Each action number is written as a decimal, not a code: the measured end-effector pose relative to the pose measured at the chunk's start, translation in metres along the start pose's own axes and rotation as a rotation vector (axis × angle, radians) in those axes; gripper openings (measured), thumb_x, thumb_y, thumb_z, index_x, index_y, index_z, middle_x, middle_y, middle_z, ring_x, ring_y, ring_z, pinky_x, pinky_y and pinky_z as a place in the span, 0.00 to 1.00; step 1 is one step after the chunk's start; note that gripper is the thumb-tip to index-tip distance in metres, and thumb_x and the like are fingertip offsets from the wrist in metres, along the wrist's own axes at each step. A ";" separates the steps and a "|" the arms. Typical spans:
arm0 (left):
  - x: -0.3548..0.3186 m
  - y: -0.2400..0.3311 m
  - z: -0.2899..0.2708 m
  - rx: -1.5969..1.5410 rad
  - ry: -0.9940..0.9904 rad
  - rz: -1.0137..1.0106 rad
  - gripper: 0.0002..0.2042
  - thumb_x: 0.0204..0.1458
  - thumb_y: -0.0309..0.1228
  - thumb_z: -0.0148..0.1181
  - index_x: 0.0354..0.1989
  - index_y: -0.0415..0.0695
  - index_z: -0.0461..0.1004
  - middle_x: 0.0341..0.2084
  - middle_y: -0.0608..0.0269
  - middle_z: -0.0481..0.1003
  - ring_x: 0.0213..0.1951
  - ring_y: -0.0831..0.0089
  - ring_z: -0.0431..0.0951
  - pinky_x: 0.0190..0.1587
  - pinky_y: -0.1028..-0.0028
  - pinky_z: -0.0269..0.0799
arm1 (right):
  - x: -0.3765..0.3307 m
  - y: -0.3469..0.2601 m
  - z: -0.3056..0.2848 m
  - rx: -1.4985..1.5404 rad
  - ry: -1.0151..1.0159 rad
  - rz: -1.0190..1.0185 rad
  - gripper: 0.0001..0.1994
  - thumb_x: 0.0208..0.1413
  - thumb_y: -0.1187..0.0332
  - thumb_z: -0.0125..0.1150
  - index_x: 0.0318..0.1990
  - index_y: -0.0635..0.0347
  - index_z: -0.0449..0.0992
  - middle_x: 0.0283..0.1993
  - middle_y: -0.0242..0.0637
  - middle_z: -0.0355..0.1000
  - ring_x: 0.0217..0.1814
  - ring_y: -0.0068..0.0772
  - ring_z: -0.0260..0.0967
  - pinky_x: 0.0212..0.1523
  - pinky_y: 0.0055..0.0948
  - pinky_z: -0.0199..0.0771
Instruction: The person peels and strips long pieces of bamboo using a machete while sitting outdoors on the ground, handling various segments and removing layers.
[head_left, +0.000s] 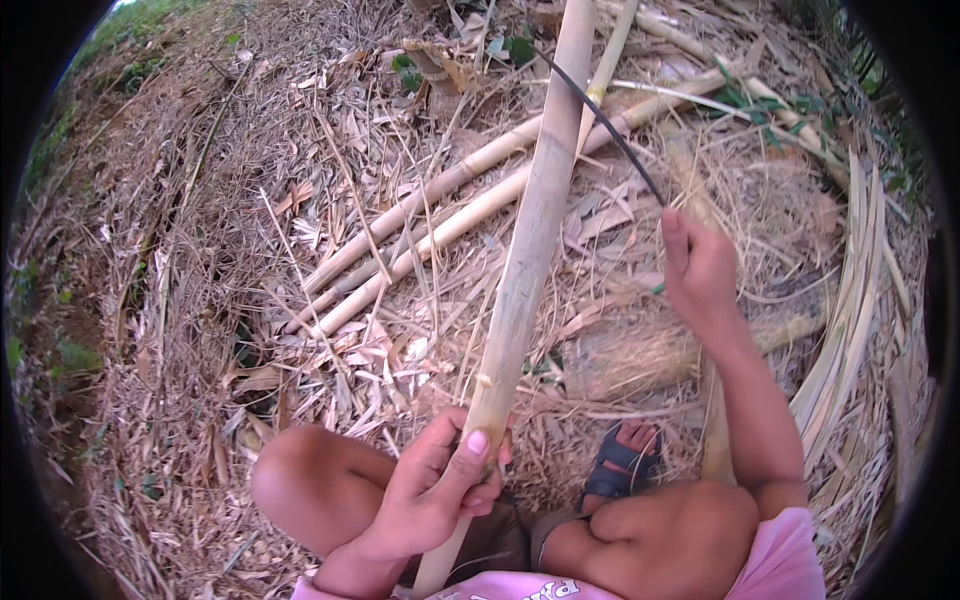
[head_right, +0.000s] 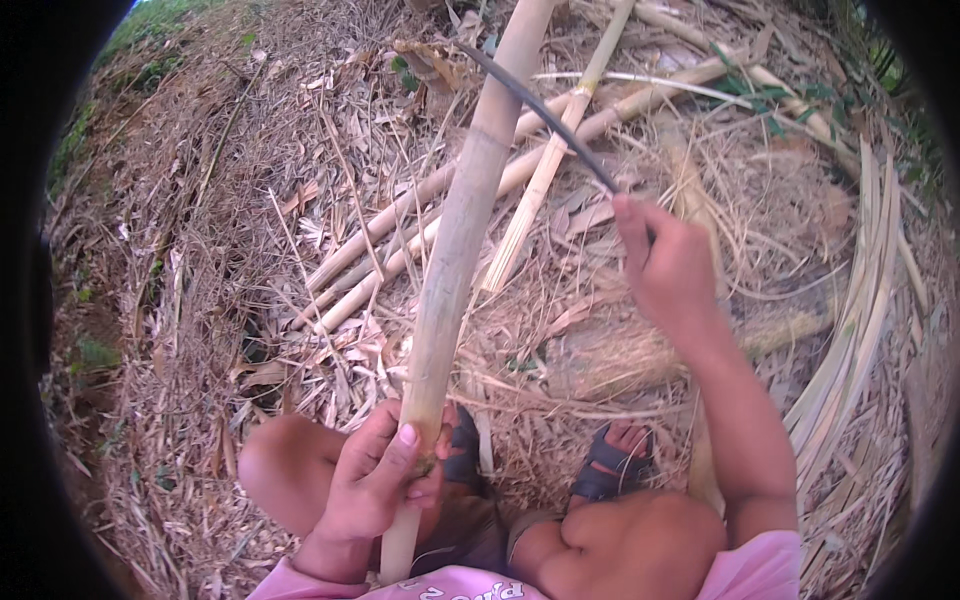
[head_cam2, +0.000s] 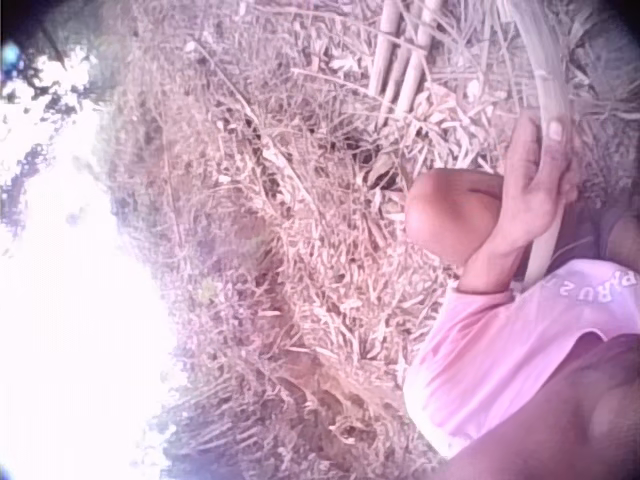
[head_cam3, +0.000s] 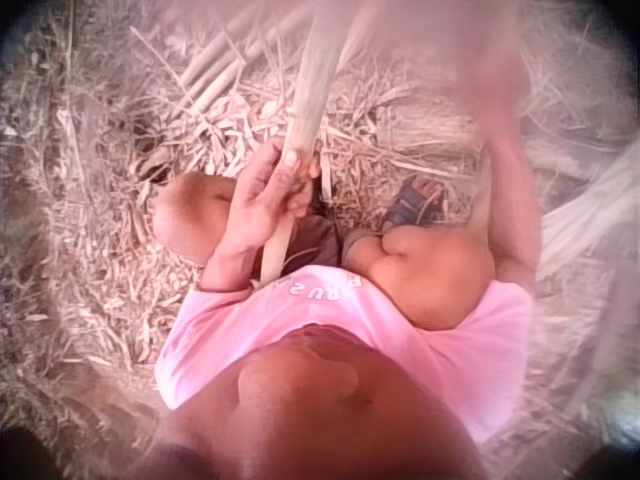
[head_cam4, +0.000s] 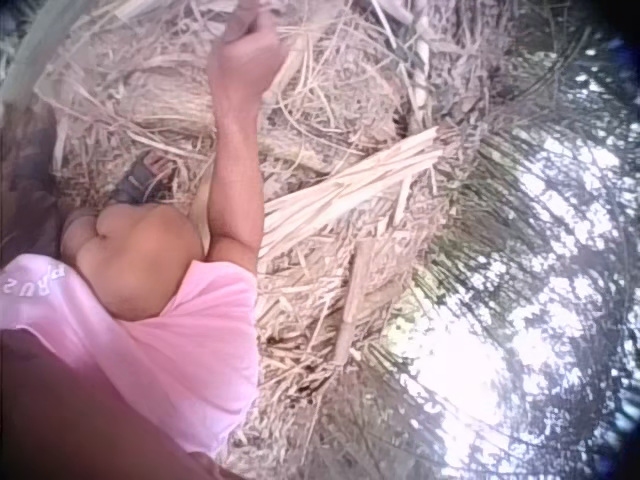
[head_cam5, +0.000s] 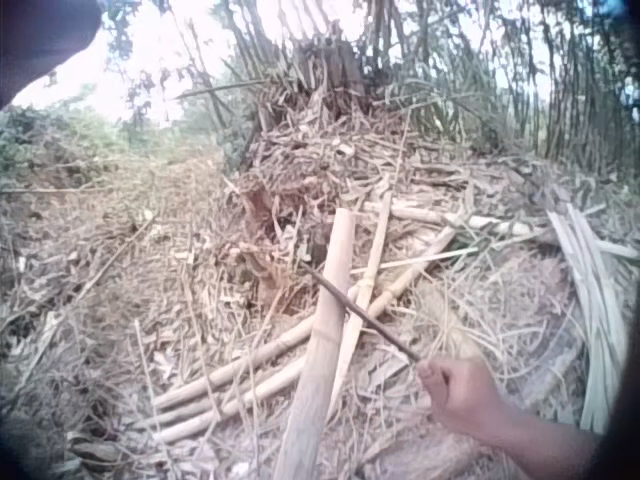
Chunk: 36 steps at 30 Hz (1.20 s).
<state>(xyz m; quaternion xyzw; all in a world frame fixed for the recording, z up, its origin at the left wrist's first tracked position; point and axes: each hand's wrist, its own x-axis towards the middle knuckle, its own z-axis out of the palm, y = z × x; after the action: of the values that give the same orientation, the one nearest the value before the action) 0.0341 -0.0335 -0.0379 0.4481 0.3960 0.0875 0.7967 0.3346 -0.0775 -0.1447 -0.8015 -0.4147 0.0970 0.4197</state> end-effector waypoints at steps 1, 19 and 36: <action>0.004 0.005 0.000 0.009 -0.003 -0.009 0.13 0.69 0.34 0.40 0.54 0.40 0.63 0.37 0.64 0.67 0.20 0.85 0.59 0.22 0.83 0.58 | -0.007 -0.002 0.003 0.087 0.001 -0.034 0.28 0.65 0.45 0.49 0.24 0.64 0.70 0.15 0.40 0.65 0.16 0.42 0.65 0.19 0.37 0.62; 0.003 -0.003 0.002 0.524 0.185 -0.062 0.11 0.69 0.32 0.40 0.37 0.39 0.67 0.18 0.71 0.64 0.19 0.83 0.62 0.21 0.77 0.60 | -0.064 -0.075 0.034 -0.080 -0.129 -0.729 0.32 0.49 0.32 0.57 0.18 0.55 0.66 0.14 0.32 0.64 0.13 0.31 0.67 0.17 0.29 0.68; 0.024 0.014 0.009 0.142 0.034 -0.051 0.15 0.68 0.35 0.42 0.57 0.38 0.61 0.33 0.61 0.68 0.19 0.80 0.67 0.21 0.80 0.66 | -0.012 0.019 0.007 0.394 0.102 -0.200 0.28 0.65 0.46 0.49 0.25 0.65 0.71 0.14 0.39 0.63 0.14 0.34 0.59 0.19 0.33 0.59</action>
<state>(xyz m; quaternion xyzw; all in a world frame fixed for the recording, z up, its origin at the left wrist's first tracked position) 0.0593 -0.0193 -0.0382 0.4918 0.4258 0.0465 0.7581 0.3346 -0.0884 -0.1661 -0.6630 -0.4434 0.0935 0.5959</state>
